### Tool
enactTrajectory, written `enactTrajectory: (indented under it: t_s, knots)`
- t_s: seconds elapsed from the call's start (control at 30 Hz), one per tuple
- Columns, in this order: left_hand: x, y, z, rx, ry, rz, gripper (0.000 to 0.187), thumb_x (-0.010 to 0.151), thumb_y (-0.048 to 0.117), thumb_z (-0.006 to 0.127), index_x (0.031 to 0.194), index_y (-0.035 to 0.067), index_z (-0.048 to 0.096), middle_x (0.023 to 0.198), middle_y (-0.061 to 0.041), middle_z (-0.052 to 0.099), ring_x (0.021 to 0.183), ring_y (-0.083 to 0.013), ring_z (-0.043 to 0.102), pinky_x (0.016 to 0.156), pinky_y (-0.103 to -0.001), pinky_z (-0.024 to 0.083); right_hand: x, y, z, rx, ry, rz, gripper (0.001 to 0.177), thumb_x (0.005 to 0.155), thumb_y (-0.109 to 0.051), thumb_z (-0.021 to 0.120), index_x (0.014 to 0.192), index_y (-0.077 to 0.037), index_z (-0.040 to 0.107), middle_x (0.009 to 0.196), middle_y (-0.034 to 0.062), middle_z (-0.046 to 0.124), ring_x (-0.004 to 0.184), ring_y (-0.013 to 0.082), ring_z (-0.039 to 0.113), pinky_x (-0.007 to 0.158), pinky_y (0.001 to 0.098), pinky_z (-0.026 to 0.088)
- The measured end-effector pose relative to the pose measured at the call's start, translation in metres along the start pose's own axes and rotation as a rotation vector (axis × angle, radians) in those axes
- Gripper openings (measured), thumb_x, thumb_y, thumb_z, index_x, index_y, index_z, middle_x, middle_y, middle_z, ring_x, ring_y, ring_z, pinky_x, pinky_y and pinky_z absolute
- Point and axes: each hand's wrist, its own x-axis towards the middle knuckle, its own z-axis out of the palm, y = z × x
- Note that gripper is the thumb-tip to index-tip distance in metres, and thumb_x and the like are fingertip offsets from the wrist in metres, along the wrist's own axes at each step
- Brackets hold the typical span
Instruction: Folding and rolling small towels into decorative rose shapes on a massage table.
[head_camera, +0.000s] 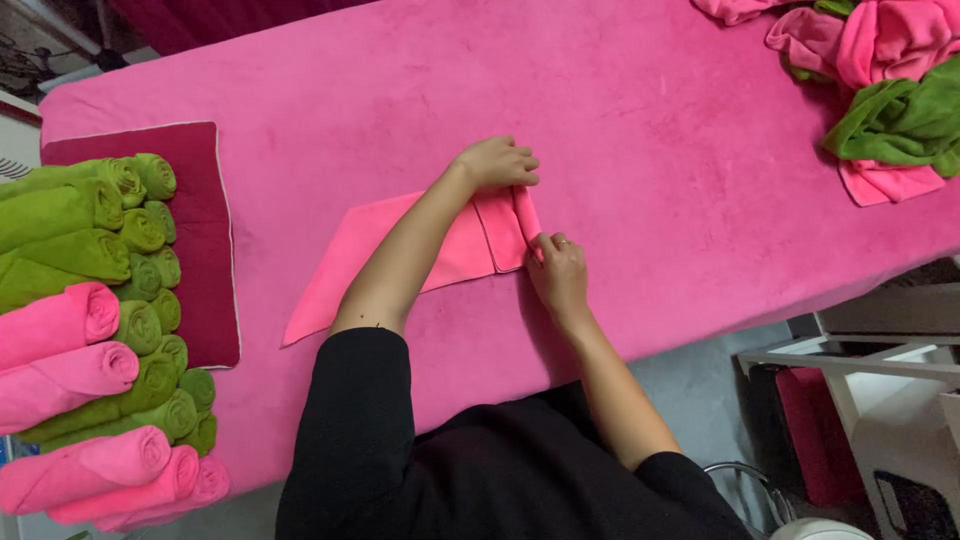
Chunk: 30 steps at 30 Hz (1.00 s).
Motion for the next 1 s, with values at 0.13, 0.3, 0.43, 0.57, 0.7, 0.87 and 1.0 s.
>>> enactTrajectory:
  t_s: [0.13, 0.3, 0.43, 0.57, 0.7, 0.87, 1.0]
  knots:
    - [-0.012, 0.003, -0.012, 0.002, -0.019, -0.002, 0.015, 0.094, 0.024, 0.061, 0.099, 0.034, 0.052, 0.106, 0.013, 0.056, 0.108, -0.009, 0.06, 0.088, -0.034, 0.055, -0.005, -0.002, 0.01, -0.058, -0.022, -0.026, 0.02, 0.076, -0.018, 0.077, 0.091, -0.023, 0.066, 0.08, 0.0043, 0.058, 0.074, 0.0306, 0.066, 0.07, 0.0419, 0.051]
    - [-0.024, 0.0, -0.027, -0.23, -0.174, -0.071, 0.031, 0.077, 0.032, 0.069, 0.103, 0.03, 0.053, 0.108, 0.007, 0.055, 0.113, -0.0165, 0.063, 0.088, -0.043, 0.06, 0.0, -0.022, -0.017, 0.02, -0.066, 0.008, 0.015, 0.082, -0.022, 0.073, 0.095, -0.023, 0.066, 0.084, 0.0035, 0.053, 0.078, 0.0316, 0.064, 0.071, 0.0415, 0.048]
    - [-0.019, 0.0, -0.025, -0.167, -0.199, -0.084, 0.019, 0.089, 0.024, 0.063, 0.103, 0.032, 0.054, 0.107, 0.011, 0.057, 0.11, -0.0154, 0.064, 0.087, -0.043, 0.059, 0.004, -0.024, -0.019, 0.136, -0.078, 0.036, 0.005, 0.092, -0.019, 0.069, 0.097, -0.02, 0.069, 0.081, 0.004, 0.056, 0.079, 0.0294, 0.066, 0.074, 0.0387, 0.051]
    - [-0.009, 0.005, -0.04, -0.107, -0.233, -0.102, 0.038, 0.097, 0.014, 0.055, 0.12, 0.043, 0.053, 0.114, 0.011, 0.061, 0.114, -0.015, 0.063, 0.09, -0.042, 0.056, 0.006, -0.029, -0.032, 0.366, -0.072, 0.152, 0.016, 0.096, -0.013, 0.068, 0.111, -0.013, 0.064, 0.077, 0.0111, 0.059, 0.079, 0.0371, 0.066, 0.075, 0.045, 0.053]
    - [0.0, 0.013, -0.03, -0.093, -0.302, -0.126, 0.034, 0.102, 0.025, 0.059, 0.122, 0.052, 0.055, 0.123, 0.01, 0.053, 0.122, -0.0187, 0.052, 0.097, -0.045, 0.05, 0.005, -0.031, -0.039, 0.391, -0.07, 0.242, 0.039, 0.096, -0.025, 0.074, 0.125, -0.007, 0.054, 0.087, 0.0196, 0.06, 0.091, 0.0456, 0.065, 0.081, 0.0545, 0.052]
    - [-0.001, 0.008, -0.023, -0.093, -0.33, -0.1, 0.032, 0.098, 0.024, 0.065, 0.117, 0.05, 0.065, 0.125, 0.015, 0.053, 0.126, -0.0151, 0.047, 0.104, -0.04, 0.047, 0.002, -0.024, -0.017, 0.214, -0.119, 0.243, 0.034, 0.096, -0.035, 0.072, 0.108, -0.007, 0.057, 0.092, 0.0163, 0.056, 0.089, 0.0448, 0.065, 0.078, 0.0533, 0.053]
    - [-0.007, 0.004, 0.001, -0.047, -0.227, -0.049, 0.032, 0.085, 0.018, 0.071, 0.105, 0.04, 0.061, 0.116, 0.017, 0.061, 0.121, -0.012, 0.054, 0.102, -0.037, 0.05, 0.004, -0.028, -0.019, 0.149, -0.164, 0.279, 0.04, 0.094, -0.043, 0.073, 0.101, -0.007, 0.056, 0.088, 0.0175, 0.059, 0.091, 0.0459, 0.065, 0.082, 0.0556, 0.051]
